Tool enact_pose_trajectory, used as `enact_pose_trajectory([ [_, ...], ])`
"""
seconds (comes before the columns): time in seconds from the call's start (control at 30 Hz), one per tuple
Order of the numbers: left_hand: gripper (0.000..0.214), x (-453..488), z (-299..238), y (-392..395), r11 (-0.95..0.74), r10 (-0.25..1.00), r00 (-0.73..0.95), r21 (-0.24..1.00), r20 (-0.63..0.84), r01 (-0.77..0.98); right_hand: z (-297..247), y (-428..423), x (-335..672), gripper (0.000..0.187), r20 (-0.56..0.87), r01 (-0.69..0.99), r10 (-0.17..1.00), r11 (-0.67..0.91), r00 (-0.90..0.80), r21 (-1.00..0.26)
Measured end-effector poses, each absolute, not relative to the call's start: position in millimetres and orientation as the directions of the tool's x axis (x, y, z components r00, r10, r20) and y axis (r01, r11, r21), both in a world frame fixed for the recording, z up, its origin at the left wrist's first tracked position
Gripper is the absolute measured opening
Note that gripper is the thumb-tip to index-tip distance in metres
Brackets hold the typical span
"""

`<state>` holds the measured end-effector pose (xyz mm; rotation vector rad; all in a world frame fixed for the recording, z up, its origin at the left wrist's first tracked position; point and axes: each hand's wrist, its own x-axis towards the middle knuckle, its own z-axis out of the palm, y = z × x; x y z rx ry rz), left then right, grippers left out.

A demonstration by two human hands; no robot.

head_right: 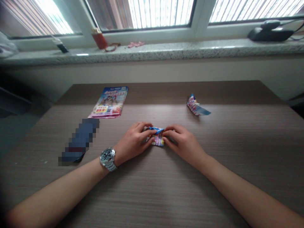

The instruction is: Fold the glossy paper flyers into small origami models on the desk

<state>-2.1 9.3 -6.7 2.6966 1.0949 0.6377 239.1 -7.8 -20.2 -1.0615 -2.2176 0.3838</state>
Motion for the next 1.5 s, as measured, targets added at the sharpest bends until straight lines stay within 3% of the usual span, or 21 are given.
enact_pose_trajectory([
  [0.33, 0.020, -1.7, -6.5, 8.9, -0.742, 0.670, 0.671, 0.283, 0.318, 0.607, -18.0, -7.1, 239.0, 0.011, 0.435, 0.593, 0.770, 0.638, -0.467, -0.492],
  [0.63, 0.026, 4.2, -4.0, 8.3, -0.704, 0.710, 0.642, 0.255, 0.290, 0.663, -20.1, -8.5, 233.2, 0.014, 0.408, 0.536, 0.770, 0.636, -0.490, -0.556],
  [1.0, 0.028, 8.2, -3.5, 6.4, -0.655, 0.753, 0.596, 0.406, 0.277, 0.638, -14.0, -11.2, 223.1, 0.012, 0.361, 0.585, 0.847, 0.531, -0.390, -0.613],
  [1.5, 0.038, 11.5, -3.2, 7.0, -0.583, 0.804, 0.539, 0.504, 0.249, 0.637, -18.0, -9.2, 221.9, 0.022, 0.381, 0.628, 0.841, 0.541, -0.385, -0.559],
])
